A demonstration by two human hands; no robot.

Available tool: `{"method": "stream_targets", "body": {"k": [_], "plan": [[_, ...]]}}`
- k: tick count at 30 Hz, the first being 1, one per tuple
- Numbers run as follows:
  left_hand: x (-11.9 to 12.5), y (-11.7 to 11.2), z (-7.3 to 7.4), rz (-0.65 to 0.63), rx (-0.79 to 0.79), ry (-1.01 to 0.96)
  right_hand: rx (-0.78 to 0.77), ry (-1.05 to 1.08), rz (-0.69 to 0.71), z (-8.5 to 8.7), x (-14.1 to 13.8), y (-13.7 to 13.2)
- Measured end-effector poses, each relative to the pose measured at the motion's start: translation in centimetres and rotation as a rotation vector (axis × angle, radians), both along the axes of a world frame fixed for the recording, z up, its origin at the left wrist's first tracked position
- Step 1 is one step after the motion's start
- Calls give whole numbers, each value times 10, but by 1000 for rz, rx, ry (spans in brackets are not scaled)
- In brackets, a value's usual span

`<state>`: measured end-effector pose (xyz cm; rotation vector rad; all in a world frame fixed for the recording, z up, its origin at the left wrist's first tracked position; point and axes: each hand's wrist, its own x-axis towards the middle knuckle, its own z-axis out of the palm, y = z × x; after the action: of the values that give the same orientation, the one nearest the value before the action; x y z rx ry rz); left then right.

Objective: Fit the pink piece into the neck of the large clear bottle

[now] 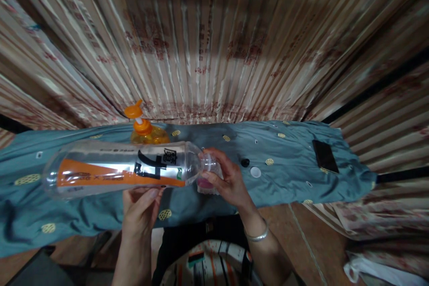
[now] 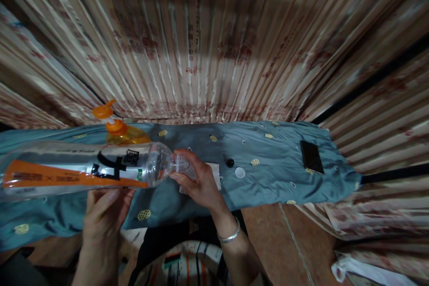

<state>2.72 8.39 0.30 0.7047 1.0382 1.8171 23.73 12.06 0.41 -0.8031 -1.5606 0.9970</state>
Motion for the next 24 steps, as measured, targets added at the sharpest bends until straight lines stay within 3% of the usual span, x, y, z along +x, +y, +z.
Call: {"method": "stream_targets", "body": {"k": [9, 15, 24], "plan": [[14, 0, 13, 53, -20, -22, -19, 2, -5, -1, -1, -1], [14, 0, 4, 83, -18, -40, -34, -24, -11, 1, -1, -1], [26, 3, -3, -17, -80, -126, -18, -36, -17, 1, 0, -2]]}}
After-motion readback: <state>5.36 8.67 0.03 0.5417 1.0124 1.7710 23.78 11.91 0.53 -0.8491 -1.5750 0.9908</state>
